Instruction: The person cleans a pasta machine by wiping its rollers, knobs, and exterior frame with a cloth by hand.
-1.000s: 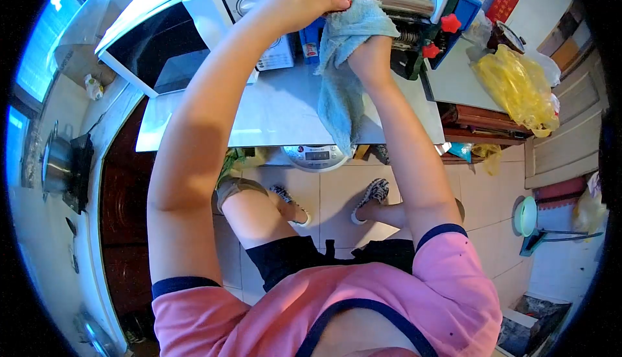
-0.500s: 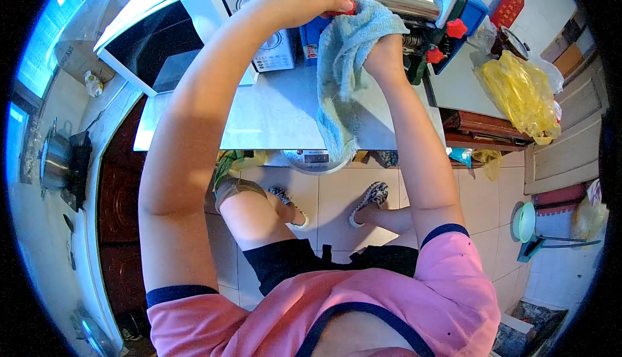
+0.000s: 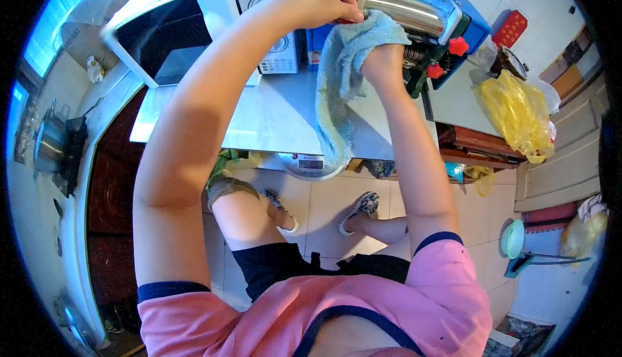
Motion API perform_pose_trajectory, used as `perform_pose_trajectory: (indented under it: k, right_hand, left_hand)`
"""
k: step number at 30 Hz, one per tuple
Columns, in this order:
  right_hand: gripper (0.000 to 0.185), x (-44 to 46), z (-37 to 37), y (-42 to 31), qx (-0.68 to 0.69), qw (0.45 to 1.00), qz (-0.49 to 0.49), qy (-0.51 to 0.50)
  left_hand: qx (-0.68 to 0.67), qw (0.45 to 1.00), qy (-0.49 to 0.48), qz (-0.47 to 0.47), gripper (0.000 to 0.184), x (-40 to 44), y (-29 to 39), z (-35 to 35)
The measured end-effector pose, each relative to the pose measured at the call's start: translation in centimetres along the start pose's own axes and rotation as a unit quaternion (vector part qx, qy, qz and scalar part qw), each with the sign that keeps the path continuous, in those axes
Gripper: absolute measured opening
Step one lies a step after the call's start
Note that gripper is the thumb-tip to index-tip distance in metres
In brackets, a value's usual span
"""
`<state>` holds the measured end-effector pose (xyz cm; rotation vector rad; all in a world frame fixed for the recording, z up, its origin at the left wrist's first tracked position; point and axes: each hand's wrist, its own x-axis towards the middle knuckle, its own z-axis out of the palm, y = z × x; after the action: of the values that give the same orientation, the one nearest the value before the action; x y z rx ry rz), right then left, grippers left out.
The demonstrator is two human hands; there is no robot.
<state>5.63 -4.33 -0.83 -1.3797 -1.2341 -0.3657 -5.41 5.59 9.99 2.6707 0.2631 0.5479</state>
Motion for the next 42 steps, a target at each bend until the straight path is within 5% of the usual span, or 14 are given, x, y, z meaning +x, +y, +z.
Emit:
perform_pose_trajectory:
  k: [4, 8, 14, 17, 22, 23, 26, 27, 28, 34, 35, 36, 38, 42]
  right_hand:
    - [0.021, -0.2, 1.4, 1.2, 0.053, 0.997, -0.007, 0.055]
    - [0.022, 0.3, -0.6, 0.7, 0.047, 0.997, 0.026, -0.049]
    - [0.021, -0.4, 1.1, 1.4, 0.125, 0.991, 0.045, 0.016]
    - [0.022, 0.0, 1.2, 1.5, -0.026, 0.999, 0.029, -0.009]
    - [0.018, -1.1, -0.9, 2.3, 0.079, 0.994, 0.054, -0.048]
    - [0.021, -1.9, -1.5, 2.3, 0.182, 0.972, 0.132, -0.06]
    - [0.03, -4.0, -3.3, 1.6, 0.423, 0.87, 0.252, 0.021]
    - [0.032, -4.5, -4.0, 1.4, 0.428, 0.861, 0.271, 0.036]
    - [0.032, -4.1, -4.4, 1.5, 0.425, 0.863, 0.27, 0.034]
    - [0.023, -0.7, -2.7, 0.8, 0.324, 0.931, 0.168, 0.003]
    - [0.023, 0.2, -1.8, -0.9, 0.189, 0.969, 0.156, -0.002]
    - [0.026, 0.7, -0.9, 0.8, 0.025, 1.0, -0.001, -0.007]
    - [0.029, 1.0, -0.8, 0.3, -0.042, 0.999, -0.029, -0.016]
    - [0.031, -0.9, 0.2, -0.5, -0.017, 0.995, 0.088, 0.054]
  left_hand:
    - [0.049, 0.998, -0.002, 0.042, 0.022, 0.5, -1.1, 1.1]
    - [-0.093, 0.995, 0.008, 0.034, 0.024, 0.6, -2.3, 1.8]
    - [0.041, 0.998, 0.017, 0.035, 0.026, 0.5, -1.0, 1.4]
    - [0.057, 0.994, 0.044, 0.086, 0.026, 0.7, -1.4, 1.3]
    - [0.046, 0.998, 0.013, 0.044, 0.026, 1.3, -2.3, 1.7]
    - [0.043, 0.998, 0.017, 0.043, 0.026, 1.0, -2.5, 1.9]
    - [-0.106, 0.989, 0.094, 0.032, 0.03, -0.1, -3.6, 2.5]
    - [-0.257, 0.951, 0.169, -0.009, 0.032, -0.8, -4.0, 3.0]
    - [-0.401, 0.883, 0.239, -0.048, 0.034, -1.6, -4.3, 3.5]
    - [-0.481, 0.848, 0.214, -0.062, 0.025, -3.3, -6.5, 11.6]
    - [-0.492, 0.84, 0.228, -0.019, 0.023, -3.5, -5.2, 11.9]
    - [-0.534, 0.823, 0.186, -0.065, 0.022, -3.6, -4.3, 11.7]
    - [-0.467, 0.852, 0.214, -0.107, 0.021, -3.5, -3.5, 11.6]
    - [-0.587, 0.767, 0.24, -0.097, 0.022, -3.1, -3.1, 12.0]
